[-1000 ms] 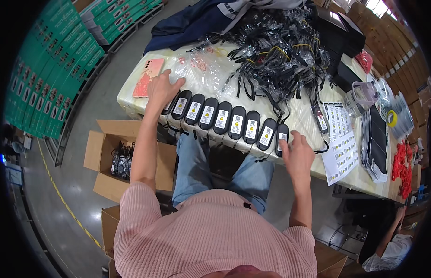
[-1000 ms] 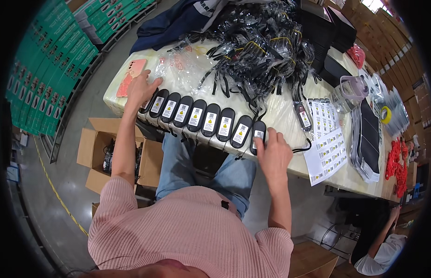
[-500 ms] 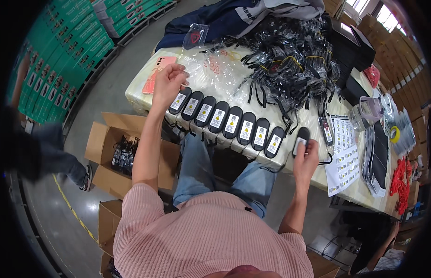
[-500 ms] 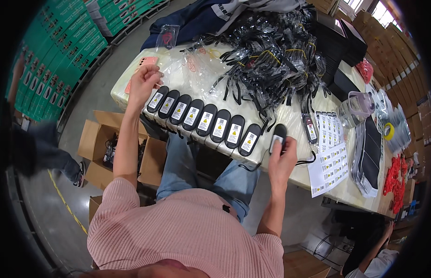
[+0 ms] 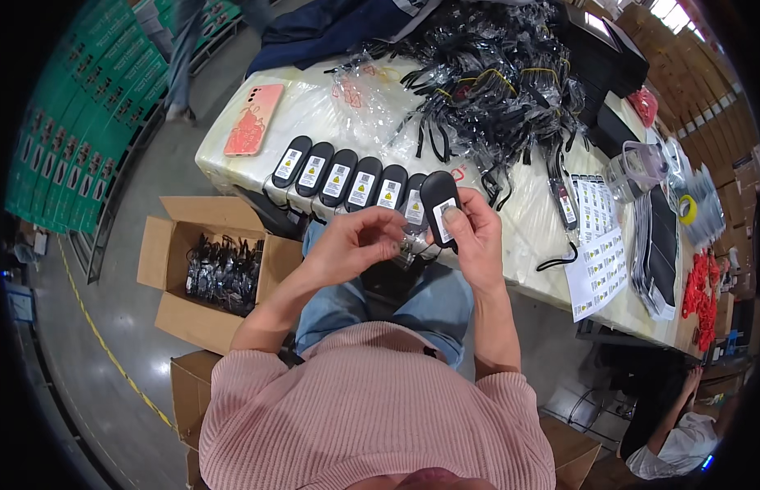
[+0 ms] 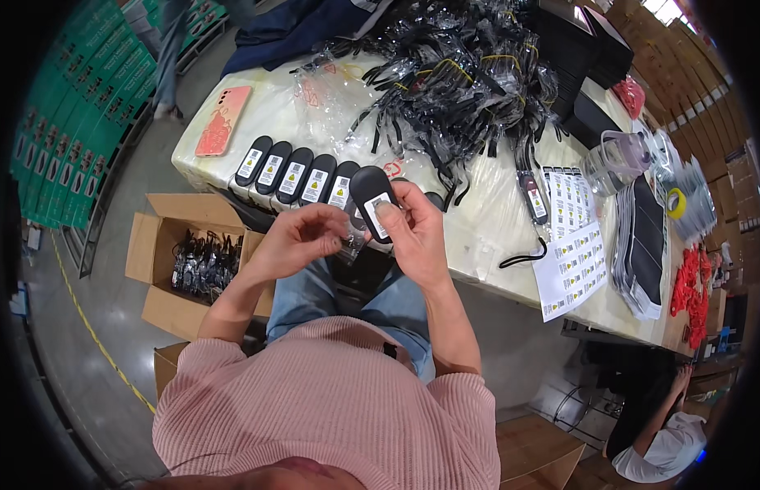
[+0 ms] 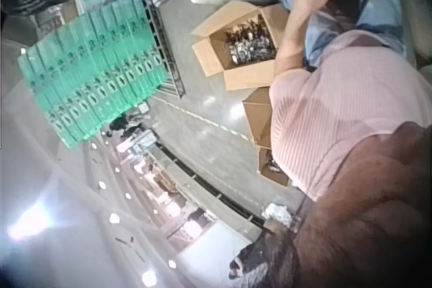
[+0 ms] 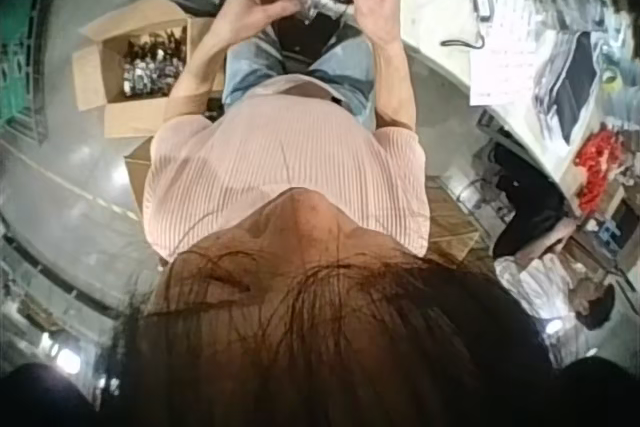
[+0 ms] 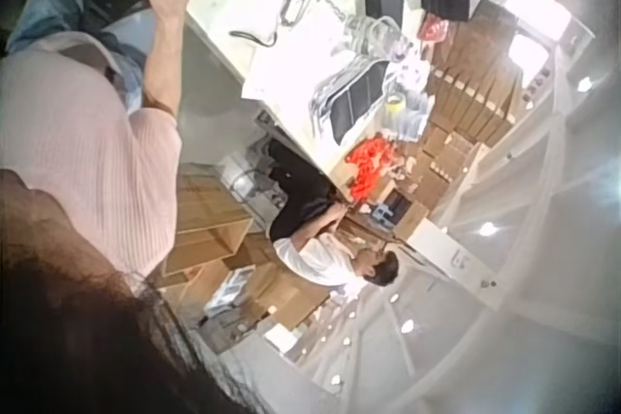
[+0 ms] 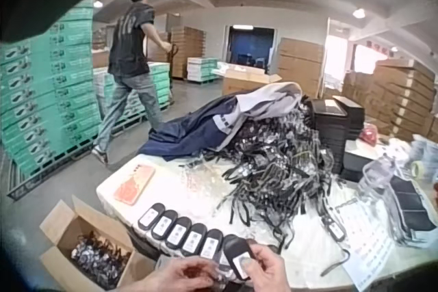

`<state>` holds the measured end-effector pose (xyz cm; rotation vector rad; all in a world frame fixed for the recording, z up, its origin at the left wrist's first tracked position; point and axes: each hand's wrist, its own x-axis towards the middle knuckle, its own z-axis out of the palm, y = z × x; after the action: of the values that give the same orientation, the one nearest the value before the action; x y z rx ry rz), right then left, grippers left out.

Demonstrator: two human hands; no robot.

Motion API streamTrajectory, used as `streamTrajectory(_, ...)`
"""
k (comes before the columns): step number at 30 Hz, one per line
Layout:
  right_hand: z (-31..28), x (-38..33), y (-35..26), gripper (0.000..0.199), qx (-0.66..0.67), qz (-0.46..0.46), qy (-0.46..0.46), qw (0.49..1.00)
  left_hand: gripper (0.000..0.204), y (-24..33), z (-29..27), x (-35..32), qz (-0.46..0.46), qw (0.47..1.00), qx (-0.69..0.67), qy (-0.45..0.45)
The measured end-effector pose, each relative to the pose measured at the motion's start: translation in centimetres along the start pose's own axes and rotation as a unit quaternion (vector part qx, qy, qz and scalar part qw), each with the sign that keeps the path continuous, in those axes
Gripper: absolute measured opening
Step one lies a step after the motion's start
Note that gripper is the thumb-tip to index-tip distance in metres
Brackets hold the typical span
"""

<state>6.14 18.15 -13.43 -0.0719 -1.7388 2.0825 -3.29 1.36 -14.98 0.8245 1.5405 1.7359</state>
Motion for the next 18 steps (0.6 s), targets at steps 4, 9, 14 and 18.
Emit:
streamTrajectory(4,0.4,-0.1,0.3,0.024,-0.003,0.017,0.054,0.998,0.017,-0.6,0.2,-0.3,0.002,0.999,-0.043,-0.018)
streamTrajectory(9,1.1,-0.5,0.3,0.023,-0.001,0.026,0.059,0.998,0.018,-2.0,0.1,-0.6,-0.002,0.997,-0.075,0.036)
streamTrajectory(14,1.5,-0.9,0.7,0.022,-0.043,0.012,0.075,0.996,0.010,-1.7,0.2,-0.3,0.164,0.956,0.220,0.109)
streamTrajectory(18,1.8,-1.3,0.9,0.021,-0.105,-0.008,0.087,0.991,0.005,-1.6,0.3,-0.2,0.141,0.928,0.301,0.167)
